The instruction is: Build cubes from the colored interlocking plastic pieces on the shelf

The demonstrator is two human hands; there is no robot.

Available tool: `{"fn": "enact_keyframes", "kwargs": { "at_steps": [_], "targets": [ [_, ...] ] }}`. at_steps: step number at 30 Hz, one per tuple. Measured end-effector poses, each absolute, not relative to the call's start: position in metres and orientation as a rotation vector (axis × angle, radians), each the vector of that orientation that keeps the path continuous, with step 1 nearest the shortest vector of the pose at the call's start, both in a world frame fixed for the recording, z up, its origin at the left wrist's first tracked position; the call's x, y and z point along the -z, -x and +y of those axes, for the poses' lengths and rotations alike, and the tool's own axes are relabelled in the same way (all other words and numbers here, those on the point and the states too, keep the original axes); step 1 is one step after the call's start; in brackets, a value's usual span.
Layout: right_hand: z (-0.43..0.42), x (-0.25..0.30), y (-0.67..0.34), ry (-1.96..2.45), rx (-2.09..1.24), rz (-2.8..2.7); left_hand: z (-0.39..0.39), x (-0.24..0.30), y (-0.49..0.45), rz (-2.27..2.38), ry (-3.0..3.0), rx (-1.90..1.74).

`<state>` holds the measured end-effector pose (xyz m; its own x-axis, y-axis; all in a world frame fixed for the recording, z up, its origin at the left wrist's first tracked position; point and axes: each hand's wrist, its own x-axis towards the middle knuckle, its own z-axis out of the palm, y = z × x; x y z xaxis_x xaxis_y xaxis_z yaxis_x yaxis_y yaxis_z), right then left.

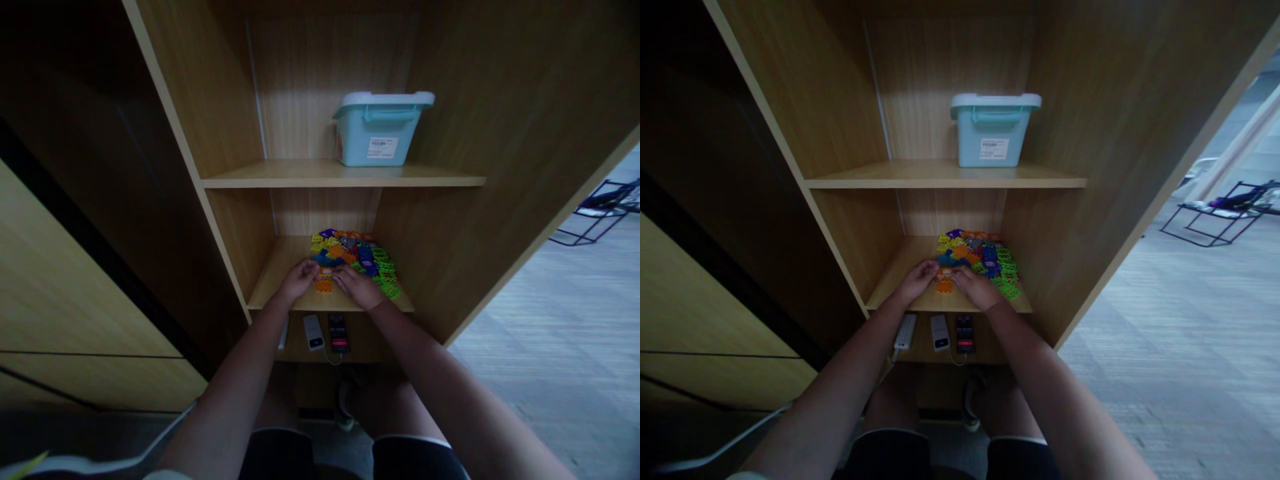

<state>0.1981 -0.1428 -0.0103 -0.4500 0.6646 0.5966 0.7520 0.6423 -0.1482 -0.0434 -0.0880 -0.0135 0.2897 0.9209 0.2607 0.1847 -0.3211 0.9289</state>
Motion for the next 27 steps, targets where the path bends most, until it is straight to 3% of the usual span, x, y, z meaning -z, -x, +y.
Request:
{"fn": "enact_keyframes", "kwargs": {
  "at_steps": [7,15,23,27],
  "targets": [
    [-0.140,0.007,-0.194,1.045,0.189,-2.234,-0.084,0.009,0.047,0.936,-1.551,-1.142],
    [-0.139,0.003,-0.194,1.660,0.224,-2.103,-0.086,0.010,0.048,1.015,-1.584,-1.185],
    [-0.143,0.000,-0.199,1.108,0.135,-2.154,-0.087,0.010,0.047,0.949,-1.612,-1.163],
    [-0.142,0.001,-0.200,1.051,0.048,-2.181,-0.090,0.009,0.047,0.878,-1.602,-1.112]
  ]
}}
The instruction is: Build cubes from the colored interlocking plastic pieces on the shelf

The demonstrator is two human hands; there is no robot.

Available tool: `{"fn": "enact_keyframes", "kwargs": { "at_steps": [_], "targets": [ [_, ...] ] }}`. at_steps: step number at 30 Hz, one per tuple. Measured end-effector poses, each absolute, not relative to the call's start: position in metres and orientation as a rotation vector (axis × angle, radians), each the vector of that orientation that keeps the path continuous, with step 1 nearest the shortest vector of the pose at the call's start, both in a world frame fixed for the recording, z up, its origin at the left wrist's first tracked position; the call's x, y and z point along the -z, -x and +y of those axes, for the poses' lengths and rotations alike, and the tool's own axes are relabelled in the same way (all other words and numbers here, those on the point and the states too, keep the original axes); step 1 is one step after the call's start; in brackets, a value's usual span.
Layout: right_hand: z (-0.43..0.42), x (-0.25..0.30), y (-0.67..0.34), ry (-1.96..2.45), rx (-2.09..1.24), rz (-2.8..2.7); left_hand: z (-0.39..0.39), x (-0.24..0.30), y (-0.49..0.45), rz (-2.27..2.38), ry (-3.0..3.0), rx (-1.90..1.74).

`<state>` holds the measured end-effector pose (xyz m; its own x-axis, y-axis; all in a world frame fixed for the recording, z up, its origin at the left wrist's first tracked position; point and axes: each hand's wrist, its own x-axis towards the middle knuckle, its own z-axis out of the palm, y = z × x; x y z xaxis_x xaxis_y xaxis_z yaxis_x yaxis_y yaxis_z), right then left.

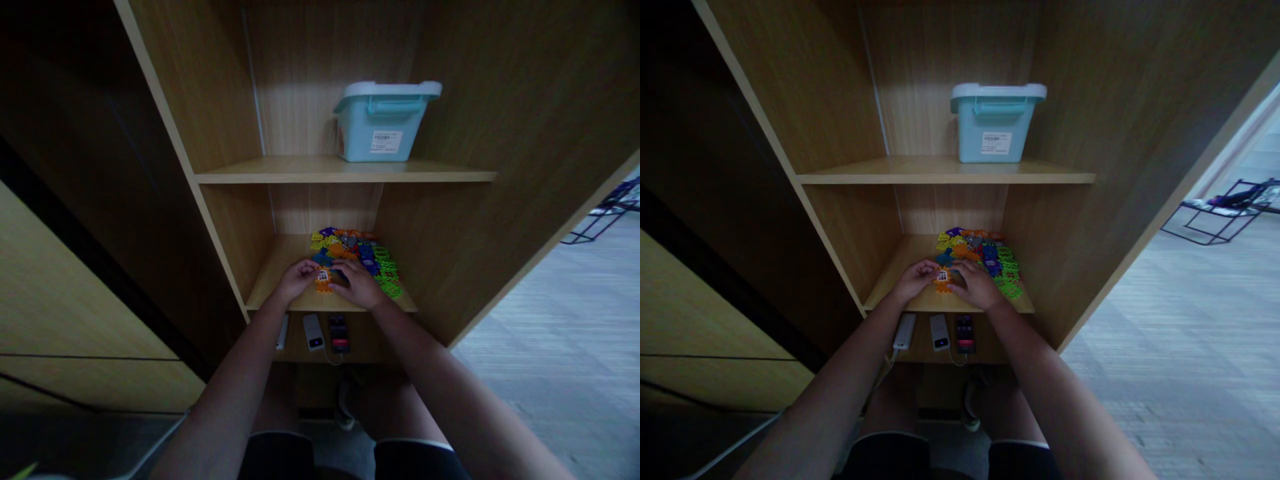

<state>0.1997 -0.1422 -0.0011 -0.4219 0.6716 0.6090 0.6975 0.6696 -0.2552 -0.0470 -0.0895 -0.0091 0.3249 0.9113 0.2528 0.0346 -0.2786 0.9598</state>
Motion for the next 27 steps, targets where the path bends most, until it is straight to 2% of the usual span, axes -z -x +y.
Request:
{"fn": "enact_keyframes", "kwargs": {
  "at_steps": [11,16,27],
  "targets": [
    [-0.145,-0.001,-0.197,0.928,-0.106,-2.185,-0.087,0.014,0.048,0.820,-1.630,-1.061],
    [-0.146,0.003,-0.198,0.969,-0.165,-2.163,-0.087,0.011,0.046,1.016,-1.736,-1.214],
    [-0.144,0.004,-0.196,1.112,-0.138,-2.233,-0.083,0.021,0.049,1.185,-1.910,-1.177]
  ]
}}
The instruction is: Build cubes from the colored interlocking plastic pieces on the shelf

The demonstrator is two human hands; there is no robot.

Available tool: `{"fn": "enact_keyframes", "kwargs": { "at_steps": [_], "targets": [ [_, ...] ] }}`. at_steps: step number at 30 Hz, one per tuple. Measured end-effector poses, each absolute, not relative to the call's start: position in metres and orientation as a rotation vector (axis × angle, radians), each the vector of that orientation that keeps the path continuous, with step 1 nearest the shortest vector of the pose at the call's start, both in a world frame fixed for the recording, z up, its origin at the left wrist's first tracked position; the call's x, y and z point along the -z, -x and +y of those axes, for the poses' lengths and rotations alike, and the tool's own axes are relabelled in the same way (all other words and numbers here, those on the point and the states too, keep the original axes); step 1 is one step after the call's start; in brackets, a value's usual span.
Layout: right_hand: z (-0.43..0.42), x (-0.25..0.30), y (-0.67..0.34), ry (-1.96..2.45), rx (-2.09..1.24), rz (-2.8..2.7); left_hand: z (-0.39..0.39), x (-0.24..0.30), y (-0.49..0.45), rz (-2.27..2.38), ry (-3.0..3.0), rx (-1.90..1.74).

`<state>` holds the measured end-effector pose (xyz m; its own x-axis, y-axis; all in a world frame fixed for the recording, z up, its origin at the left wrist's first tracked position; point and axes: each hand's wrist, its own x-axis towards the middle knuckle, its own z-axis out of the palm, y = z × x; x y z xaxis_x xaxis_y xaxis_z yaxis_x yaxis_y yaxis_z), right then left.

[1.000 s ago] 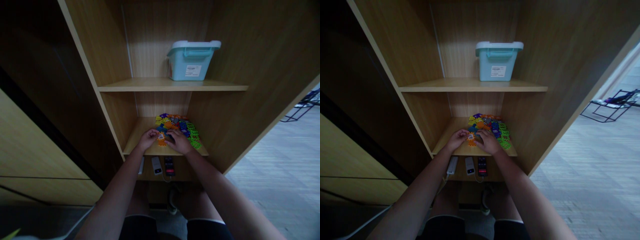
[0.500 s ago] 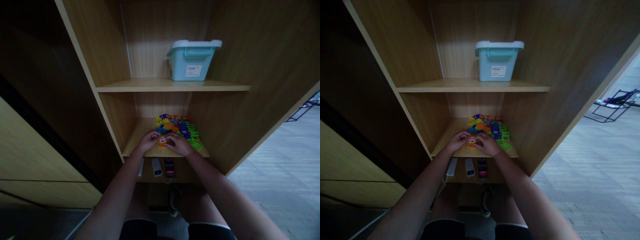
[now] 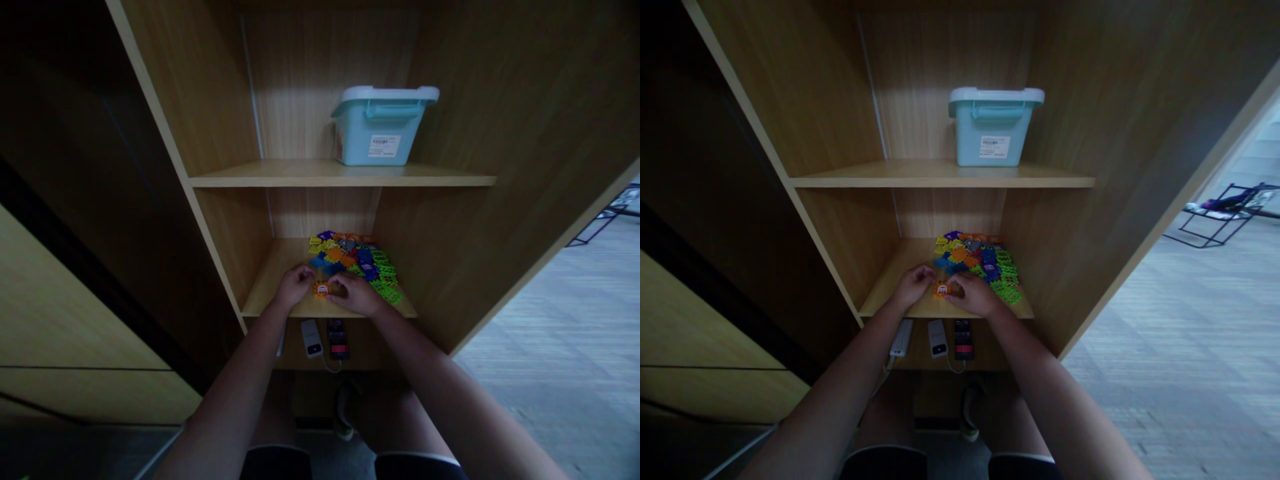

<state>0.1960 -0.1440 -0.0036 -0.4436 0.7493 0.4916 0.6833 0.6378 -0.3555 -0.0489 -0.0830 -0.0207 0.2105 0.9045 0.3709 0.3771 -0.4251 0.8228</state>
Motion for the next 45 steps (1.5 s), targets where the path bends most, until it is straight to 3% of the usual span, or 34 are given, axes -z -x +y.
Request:
{"fn": "enact_keyframes", "kwargs": {
  "at_steps": [45],
  "targets": [
    [-0.137,0.010,-0.200,1.148,-0.071,-2.256,-0.088,0.015,0.050,1.158,-1.952,-1.151]
  ]
}}
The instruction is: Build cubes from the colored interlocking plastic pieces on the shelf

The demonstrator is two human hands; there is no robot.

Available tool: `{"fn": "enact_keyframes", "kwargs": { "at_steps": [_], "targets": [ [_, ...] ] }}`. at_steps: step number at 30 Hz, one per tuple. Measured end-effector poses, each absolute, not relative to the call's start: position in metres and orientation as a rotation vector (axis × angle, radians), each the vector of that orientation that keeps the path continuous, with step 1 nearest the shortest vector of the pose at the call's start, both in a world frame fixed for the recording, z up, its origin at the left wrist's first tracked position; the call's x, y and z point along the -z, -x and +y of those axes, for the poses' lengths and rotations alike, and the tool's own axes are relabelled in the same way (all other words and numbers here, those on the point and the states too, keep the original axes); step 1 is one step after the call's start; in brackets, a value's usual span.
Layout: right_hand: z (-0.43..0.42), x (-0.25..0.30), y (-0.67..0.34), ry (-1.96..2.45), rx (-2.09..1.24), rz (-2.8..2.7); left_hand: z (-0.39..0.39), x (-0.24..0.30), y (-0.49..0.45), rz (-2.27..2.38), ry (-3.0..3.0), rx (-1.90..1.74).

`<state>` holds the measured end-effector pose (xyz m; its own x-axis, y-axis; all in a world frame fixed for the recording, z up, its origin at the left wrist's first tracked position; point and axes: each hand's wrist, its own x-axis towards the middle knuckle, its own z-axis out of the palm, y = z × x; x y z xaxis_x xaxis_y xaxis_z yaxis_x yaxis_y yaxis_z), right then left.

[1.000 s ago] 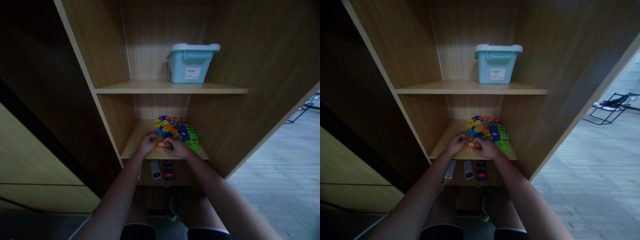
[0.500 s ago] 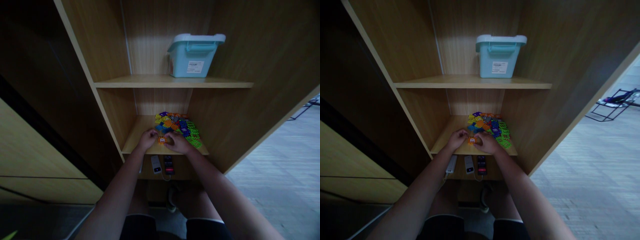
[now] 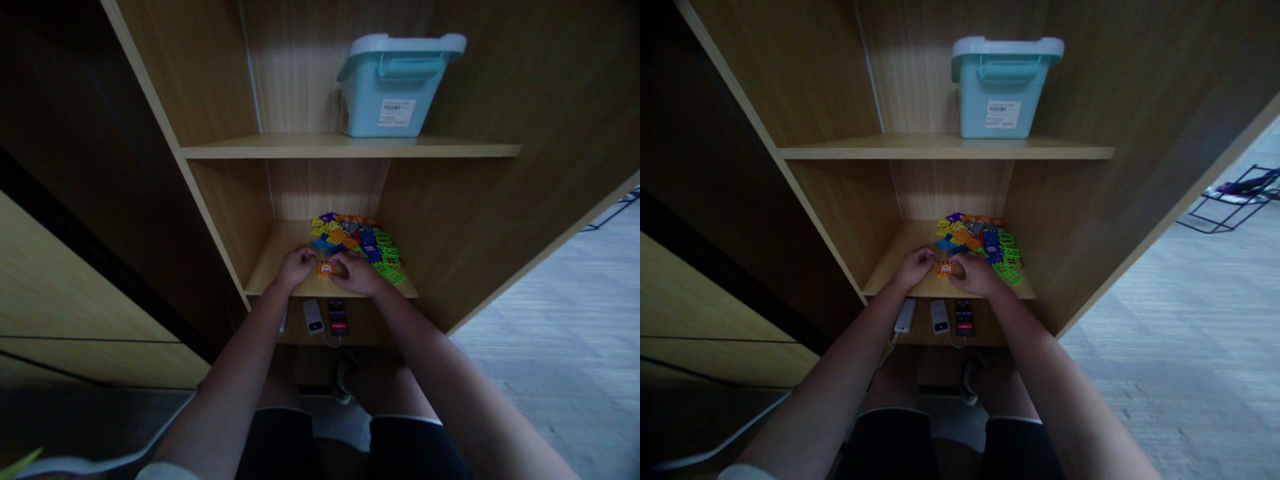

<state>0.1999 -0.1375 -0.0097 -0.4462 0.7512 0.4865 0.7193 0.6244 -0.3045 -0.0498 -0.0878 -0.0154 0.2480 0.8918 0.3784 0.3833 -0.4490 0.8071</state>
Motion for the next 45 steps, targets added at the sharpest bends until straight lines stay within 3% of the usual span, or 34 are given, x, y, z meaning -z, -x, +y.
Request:
{"fn": "enact_keyframes", "kwargs": {
  "at_steps": [17,28,45],
  "targets": [
    [-0.1394,0.0040,-0.2019,1.180,-0.052,-2.073,-0.0886,0.0127,0.0489,1.174,-2.001,-1.171],
    [-0.1376,0.0053,-0.2040,1.302,0.096,-1.883,-0.0898,0.0123,0.0439,0.992,-2.413,-0.962],
    [-0.1375,0.0061,-0.2039,1.336,0.062,-1.907,-0.0921,0.0096,0.0440,1.083,-2.188,-1.039]
  ]
}}
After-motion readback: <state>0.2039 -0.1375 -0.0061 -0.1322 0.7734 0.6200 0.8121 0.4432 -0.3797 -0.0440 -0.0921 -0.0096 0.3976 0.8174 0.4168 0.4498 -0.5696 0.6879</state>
